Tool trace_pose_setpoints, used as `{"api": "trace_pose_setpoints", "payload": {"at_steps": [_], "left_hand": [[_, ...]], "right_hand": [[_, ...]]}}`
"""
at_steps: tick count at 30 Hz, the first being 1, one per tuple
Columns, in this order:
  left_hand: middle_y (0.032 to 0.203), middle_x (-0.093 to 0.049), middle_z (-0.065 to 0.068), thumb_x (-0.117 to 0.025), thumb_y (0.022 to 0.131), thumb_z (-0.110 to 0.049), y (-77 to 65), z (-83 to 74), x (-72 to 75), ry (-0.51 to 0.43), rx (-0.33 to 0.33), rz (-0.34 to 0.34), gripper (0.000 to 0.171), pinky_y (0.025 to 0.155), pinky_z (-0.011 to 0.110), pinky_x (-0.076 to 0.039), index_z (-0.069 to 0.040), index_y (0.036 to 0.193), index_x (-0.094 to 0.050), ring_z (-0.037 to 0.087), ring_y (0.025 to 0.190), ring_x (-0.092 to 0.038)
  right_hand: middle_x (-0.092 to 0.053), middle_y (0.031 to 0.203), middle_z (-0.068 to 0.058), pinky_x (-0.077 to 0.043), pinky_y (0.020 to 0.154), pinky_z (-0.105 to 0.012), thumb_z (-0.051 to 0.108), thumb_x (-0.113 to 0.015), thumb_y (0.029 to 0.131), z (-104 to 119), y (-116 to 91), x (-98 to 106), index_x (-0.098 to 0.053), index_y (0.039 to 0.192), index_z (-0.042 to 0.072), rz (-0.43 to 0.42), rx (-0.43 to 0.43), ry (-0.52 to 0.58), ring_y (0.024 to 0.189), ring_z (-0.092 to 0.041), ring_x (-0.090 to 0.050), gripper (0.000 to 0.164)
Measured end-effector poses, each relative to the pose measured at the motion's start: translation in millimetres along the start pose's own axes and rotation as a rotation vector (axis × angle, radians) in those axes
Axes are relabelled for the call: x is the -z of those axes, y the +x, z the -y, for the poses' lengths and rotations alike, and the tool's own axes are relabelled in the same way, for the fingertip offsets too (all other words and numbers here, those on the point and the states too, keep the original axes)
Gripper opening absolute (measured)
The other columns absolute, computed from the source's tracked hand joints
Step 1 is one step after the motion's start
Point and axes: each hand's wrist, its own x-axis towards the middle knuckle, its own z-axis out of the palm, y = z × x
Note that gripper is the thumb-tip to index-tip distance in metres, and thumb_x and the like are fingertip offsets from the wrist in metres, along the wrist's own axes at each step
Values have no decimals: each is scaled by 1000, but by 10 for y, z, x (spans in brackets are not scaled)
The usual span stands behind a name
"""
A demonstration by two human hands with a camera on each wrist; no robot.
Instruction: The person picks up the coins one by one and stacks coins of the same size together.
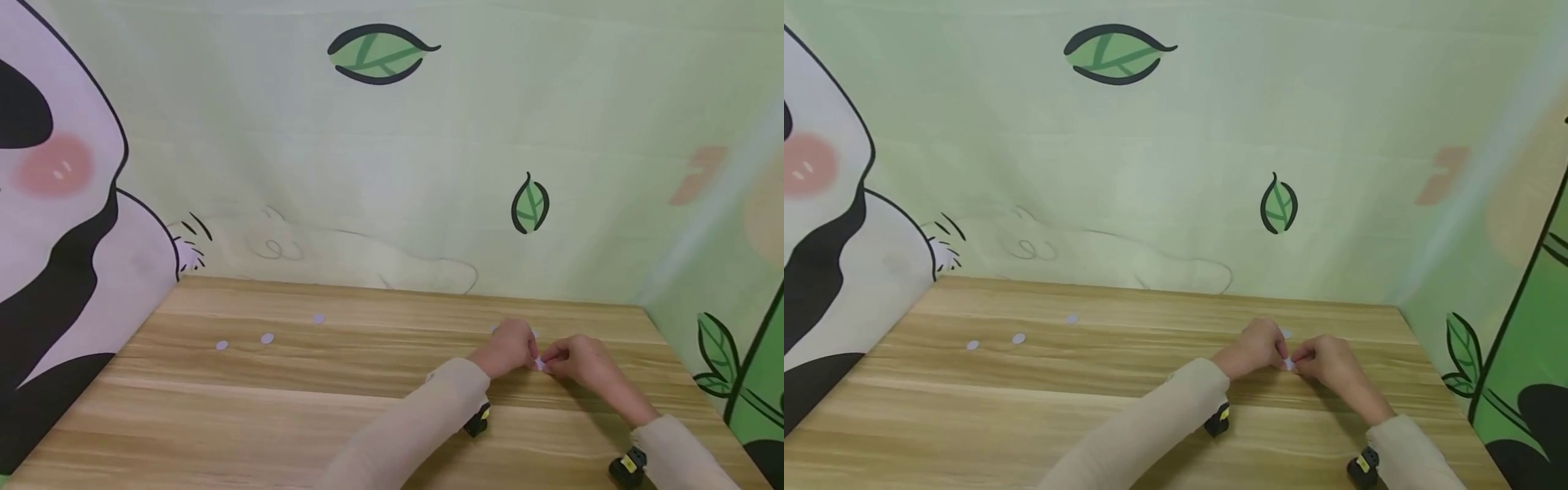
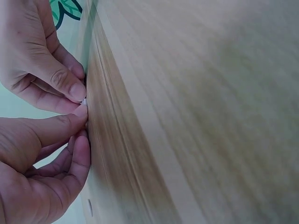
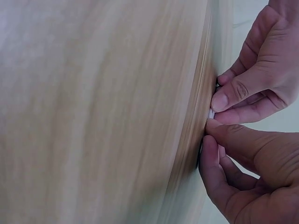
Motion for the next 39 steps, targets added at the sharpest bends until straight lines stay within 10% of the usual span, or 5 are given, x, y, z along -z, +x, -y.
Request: {"api": "trace_pose_setpoints", "payload": {"at_steps": [39], "left_hand": [[74,-71,-11,-90,78,-17,-133,122,126,-11,-12,4,10,61,13,-42,-15,79,-80,2,66,-55]], "right_hand": [[-74,78,-6,-50,57,-25,1,-78,84,192,64,-64,-76,86,-1,33,-27,72,66,-12,-61,4]]}}
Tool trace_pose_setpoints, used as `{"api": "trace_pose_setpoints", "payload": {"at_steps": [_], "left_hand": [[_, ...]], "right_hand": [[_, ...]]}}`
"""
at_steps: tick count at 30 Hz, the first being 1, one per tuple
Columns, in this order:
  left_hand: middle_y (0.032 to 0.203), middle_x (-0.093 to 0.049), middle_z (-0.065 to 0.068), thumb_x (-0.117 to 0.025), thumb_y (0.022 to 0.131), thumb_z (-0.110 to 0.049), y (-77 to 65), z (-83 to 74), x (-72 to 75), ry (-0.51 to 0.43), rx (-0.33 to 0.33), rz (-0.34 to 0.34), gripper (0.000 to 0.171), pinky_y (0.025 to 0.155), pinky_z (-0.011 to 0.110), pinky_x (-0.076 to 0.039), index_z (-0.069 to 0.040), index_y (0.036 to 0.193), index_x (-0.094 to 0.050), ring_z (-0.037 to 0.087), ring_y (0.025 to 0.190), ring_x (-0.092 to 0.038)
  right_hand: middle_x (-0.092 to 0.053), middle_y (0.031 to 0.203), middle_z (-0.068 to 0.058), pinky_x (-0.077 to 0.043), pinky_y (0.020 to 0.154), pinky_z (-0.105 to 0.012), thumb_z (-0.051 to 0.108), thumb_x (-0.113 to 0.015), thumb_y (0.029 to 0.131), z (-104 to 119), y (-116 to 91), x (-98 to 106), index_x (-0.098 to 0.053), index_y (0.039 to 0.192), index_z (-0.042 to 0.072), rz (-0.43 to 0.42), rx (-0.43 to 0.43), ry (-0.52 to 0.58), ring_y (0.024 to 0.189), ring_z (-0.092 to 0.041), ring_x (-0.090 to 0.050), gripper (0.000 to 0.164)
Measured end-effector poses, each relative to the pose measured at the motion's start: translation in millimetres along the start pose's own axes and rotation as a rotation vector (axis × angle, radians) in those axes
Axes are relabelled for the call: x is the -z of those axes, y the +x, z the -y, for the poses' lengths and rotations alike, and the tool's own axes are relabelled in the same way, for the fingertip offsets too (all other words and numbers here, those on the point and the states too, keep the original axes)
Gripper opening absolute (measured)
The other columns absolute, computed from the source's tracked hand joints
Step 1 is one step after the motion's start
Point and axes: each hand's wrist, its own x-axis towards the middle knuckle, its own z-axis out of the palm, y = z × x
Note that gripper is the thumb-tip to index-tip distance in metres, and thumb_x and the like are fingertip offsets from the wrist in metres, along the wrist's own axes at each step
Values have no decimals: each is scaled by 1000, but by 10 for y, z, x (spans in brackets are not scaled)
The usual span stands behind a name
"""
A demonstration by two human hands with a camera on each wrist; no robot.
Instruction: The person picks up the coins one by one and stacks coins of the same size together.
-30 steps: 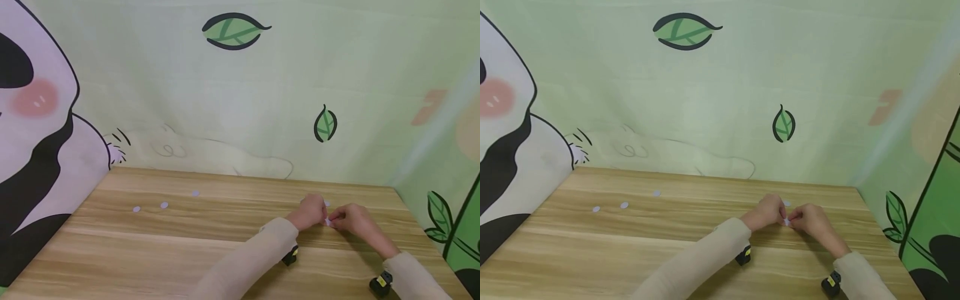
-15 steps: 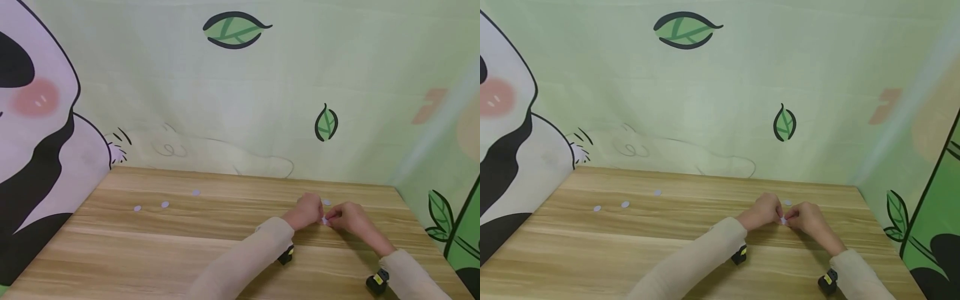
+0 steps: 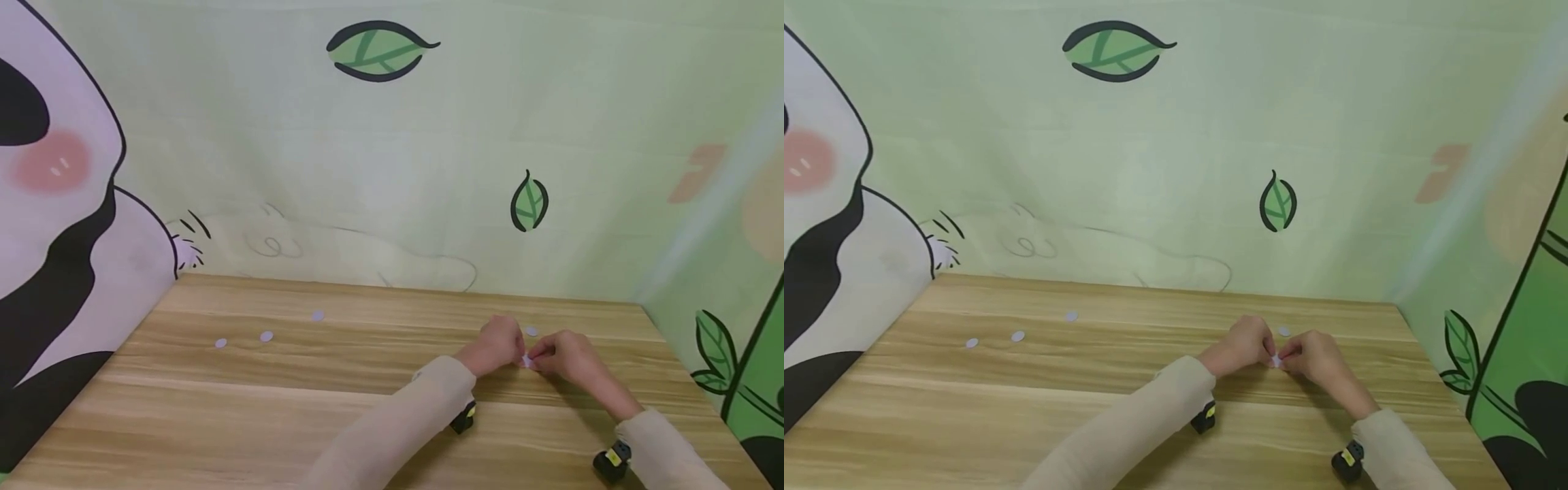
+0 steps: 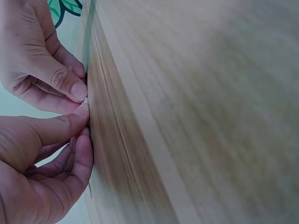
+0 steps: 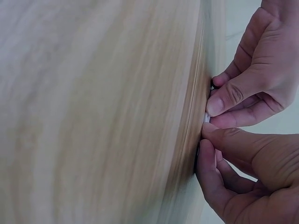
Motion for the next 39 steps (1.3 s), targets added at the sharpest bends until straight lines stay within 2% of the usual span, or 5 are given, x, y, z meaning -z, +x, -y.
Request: {"api": "trace_pose_setpoints", "payload": {"at_steps": [7,14,23,35,39], "left_hand": [[76,-71,-9,-90,78,-16,-6,39,-3,-21,-13,-5,11,60,13,-42,-13,79,-80,3,66,-55],[71,-71,-11,-91,76,-17,21,71,-30,-7,-20,-17,12,62,13,-42,-15,76,-79,2,66,-56],[74,-72,-10,-91,75,-16,38,77,-52,-14,-43,-22,12,62,13,-42,-14,75,-79,3,67,-56],[79,-72,-10,-91,76,-17,-14,96,4,-12,-14,-17,12,71,15,-45,-14,77,-80,4,75,-57],[80,-73,-10,-91,77,-17,-35,115,16,-13,-12,-14,12,69,14,-45,-14,78,-80,4,74,-58]], "right_hand": [[-72,76,-4,-49,58,-25,0,-77,84,21,7,-18,-76,87,-2,11,-26,0,66,-12,-60,4],[-71,76,-4,-50,59,-27,0,-78,84,57,12,-11,-75,87,-1,13,-47,11,66,-13,-60,4],[-71,73,-2,-49,59,-28,2,-78,83,39,15,-4,-76,84,0,9,-36,-9,65,-11,-59,3],[-72,73,-3,-50,59,-27,1,-79,81,93,42,-21,-77,84,0,18,-35,-9,64,-10,-60,3],[-71,72,-2,-50,59,-26,2,-79,82,111,60,-45,-77,83,0,28,-38,-3,64,-10,-60,3]]}}
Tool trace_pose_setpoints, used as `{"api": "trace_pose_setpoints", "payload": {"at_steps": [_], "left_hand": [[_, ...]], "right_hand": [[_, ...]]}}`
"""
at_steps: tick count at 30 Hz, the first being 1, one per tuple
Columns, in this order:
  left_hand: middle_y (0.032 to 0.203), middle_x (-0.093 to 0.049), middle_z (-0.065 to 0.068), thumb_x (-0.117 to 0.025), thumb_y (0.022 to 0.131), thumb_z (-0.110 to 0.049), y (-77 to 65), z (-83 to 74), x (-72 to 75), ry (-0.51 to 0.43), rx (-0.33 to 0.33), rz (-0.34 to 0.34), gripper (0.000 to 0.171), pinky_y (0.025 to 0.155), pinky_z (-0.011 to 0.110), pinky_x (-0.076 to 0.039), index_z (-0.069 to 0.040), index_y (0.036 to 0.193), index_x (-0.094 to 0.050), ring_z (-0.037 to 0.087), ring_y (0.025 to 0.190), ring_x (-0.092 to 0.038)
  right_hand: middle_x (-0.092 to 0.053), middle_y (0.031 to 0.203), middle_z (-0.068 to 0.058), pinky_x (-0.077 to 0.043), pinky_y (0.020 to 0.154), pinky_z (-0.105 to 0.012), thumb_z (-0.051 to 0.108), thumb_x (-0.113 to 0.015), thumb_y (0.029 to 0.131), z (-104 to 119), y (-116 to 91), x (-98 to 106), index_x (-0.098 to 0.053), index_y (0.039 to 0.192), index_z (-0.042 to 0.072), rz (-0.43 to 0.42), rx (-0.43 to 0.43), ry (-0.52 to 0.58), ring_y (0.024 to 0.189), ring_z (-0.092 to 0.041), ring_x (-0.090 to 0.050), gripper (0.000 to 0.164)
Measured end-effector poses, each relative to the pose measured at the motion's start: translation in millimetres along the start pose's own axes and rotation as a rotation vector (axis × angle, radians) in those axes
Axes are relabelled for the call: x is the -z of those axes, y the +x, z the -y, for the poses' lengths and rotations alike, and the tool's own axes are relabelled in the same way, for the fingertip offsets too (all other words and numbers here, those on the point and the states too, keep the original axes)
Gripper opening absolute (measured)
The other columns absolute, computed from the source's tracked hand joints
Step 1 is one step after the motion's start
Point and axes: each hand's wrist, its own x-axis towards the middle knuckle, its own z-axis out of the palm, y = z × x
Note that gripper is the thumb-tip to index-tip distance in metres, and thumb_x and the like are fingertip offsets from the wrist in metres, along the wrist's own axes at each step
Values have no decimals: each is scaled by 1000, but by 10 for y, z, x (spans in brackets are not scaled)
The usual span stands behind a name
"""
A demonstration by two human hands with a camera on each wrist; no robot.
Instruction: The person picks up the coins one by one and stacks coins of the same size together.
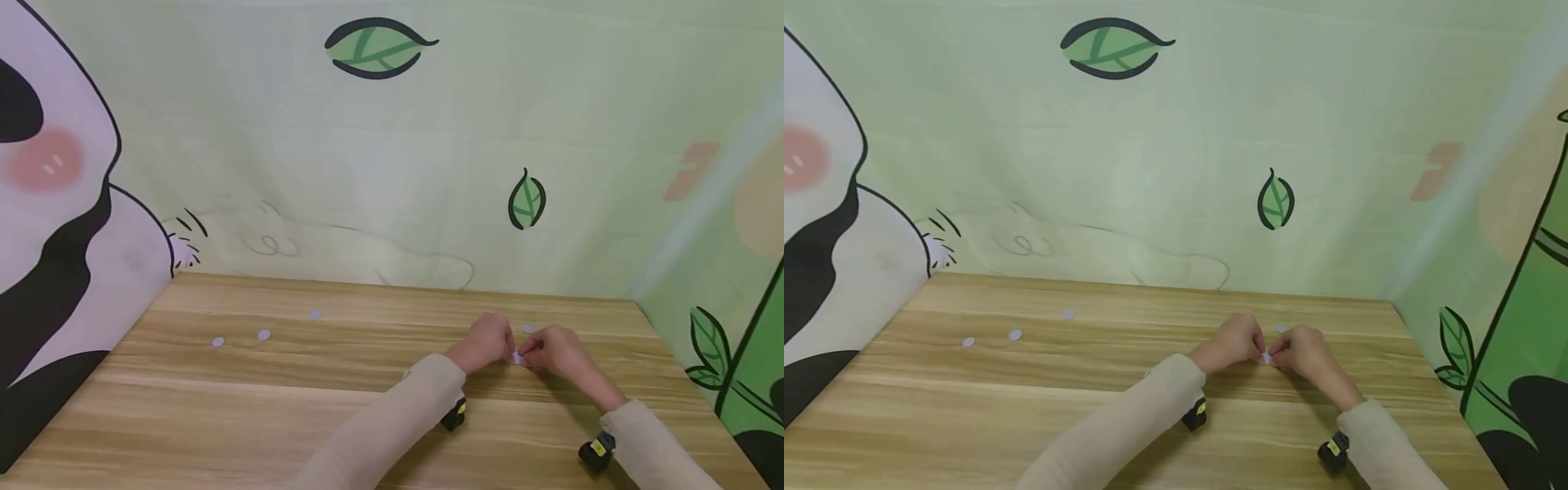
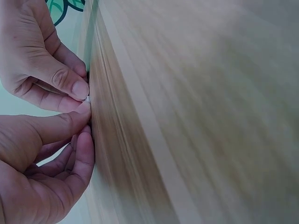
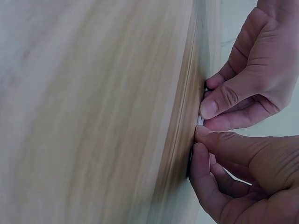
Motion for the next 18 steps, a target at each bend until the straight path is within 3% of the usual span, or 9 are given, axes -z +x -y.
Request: {"api": "trace_pose_setpoints", "payload": {"at_steps": [18], "left_hand": [[73,-71,-7,-91,77,-14,-18,84,42,-50,2,4,13,62,15,-44,-11,75,-79,4,67,-56]], "right_hand": [[-72,73,-5,-52,58,-26,4,-81,83,81,34,-41,-77,83,-2,-6,-25,25,63,-10,-63,7]]}}
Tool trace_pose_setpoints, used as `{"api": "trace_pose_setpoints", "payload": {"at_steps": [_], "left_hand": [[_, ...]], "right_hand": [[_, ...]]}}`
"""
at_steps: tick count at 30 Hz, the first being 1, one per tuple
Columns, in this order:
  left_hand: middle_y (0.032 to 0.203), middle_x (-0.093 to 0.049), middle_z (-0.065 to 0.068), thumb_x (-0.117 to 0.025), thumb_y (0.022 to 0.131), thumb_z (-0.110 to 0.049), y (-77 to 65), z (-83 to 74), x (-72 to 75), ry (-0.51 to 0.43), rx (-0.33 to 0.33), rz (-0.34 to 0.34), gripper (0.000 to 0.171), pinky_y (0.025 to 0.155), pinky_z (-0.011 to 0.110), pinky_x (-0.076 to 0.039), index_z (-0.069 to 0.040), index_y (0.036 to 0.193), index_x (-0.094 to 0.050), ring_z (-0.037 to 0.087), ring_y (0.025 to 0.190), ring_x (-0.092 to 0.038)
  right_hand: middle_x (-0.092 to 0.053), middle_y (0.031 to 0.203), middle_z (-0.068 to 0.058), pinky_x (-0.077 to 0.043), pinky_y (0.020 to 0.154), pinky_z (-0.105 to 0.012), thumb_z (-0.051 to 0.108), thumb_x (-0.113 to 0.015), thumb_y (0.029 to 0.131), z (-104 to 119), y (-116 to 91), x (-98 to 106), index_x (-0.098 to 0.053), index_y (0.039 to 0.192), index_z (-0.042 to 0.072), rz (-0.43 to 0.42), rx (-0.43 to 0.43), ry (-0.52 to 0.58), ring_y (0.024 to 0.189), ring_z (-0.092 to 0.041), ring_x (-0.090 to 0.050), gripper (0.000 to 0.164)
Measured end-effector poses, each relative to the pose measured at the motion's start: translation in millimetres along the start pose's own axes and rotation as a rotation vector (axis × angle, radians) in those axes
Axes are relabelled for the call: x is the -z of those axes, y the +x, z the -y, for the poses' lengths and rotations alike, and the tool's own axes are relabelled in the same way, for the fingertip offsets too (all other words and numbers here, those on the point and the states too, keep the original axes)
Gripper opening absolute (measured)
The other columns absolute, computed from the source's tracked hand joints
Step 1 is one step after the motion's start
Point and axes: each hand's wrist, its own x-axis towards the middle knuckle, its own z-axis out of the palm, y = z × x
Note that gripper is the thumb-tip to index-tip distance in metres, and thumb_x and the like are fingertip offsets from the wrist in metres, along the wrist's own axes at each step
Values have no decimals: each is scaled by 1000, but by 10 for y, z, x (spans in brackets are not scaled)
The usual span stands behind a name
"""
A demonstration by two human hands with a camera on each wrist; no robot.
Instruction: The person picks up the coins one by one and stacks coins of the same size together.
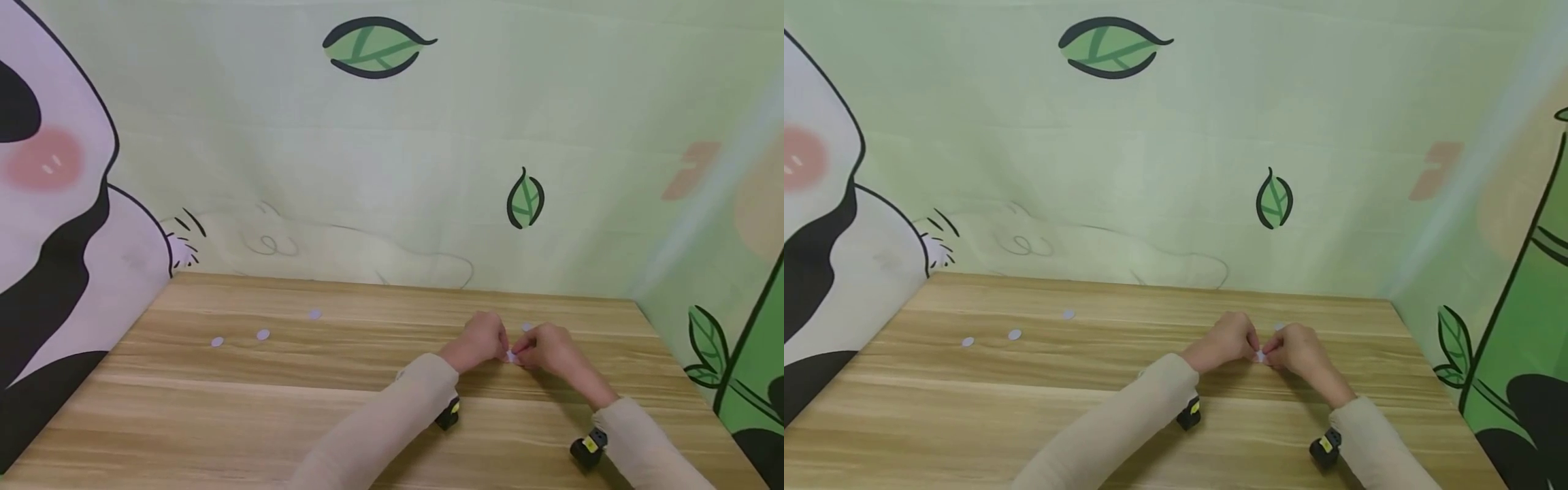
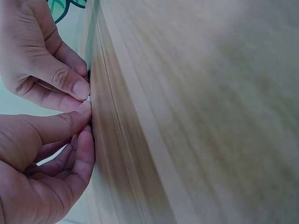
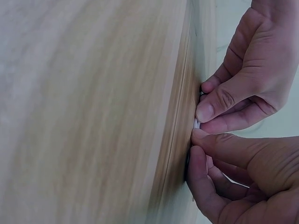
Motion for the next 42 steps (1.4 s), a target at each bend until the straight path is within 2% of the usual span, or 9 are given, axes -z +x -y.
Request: {"api": "trace_pose_setpoints", "payload": {"at_steps": [7,12,19,24,31,38,42], "left_hand": [[71,-71,-7,-90,77,-13,0,41,22,12,-15,2,12,62,15,-43,-10,76,-79,4,66,-56],[70,-72,-5,-90,76,-11,-15,83,59,5,-17,3,11,61,14,-44,-9,76,-79,4,65,-58],[75,-74,-2,-90,75,-9,-34,181,109,-21,-66,-2,11,63,14,-45,-6,77,-79,6,69,-60],[78,-75,-2,-89,75,-9,-77,220,171,-8,-62,-6,10,62,14,-45,-6,77,-80,6,68,-59],[77,-74,-1,-89,75,-8,-100,291,203,-46,-36,5,10,62,15,-46,-6,77,-80,7,69,-58],[77,-75,-2,-89,76,-9,-119,359,237,-35,-60,8,10,62,15,-45,-6,78,-80,6,69,-57],[76,-75,-2,-89,76,-9,-141,387,268,-32,-52,15,10,66,16,-46,-6,78,-80,7,71,-58]], "right_hand": [[-72,73,-5,-51,59,-25,4,-81,83,48,19,-3,-77,83,-2,9,-1,-10,64,-10,-63,7],[-73,75,-8,-55,59,-27,1,-80,83,104,41,-27,-76,84,-4,19,-4,22,65,-12,-66,6],[-72,73,-6,-52,58,-26,0,-78,83,159,90,-83,-77,84,-3,20,-12,3,64,-12,-63,4],[-72,73,-4,-51,59,-25,1,-79,82,202,128,-122,-78,84,-2,18,-4,-2,64,-10,-62,4],[-74,76,-7,-54,59,-26,1,-80,83,281,143,-160,-77,85,-3,24,-19,23,64,-11,-66,5],[-70,73,-3,-55,56,-25,1,-78,85,347,164,-178,-76,84,-3,52,-55,67,61,-11,-64,5],[-70,73,-3,-54,56,-25,2,-79,85,366,189,-210,-76,85,-1,53,-35,41,61,-11,-63,4]]}}
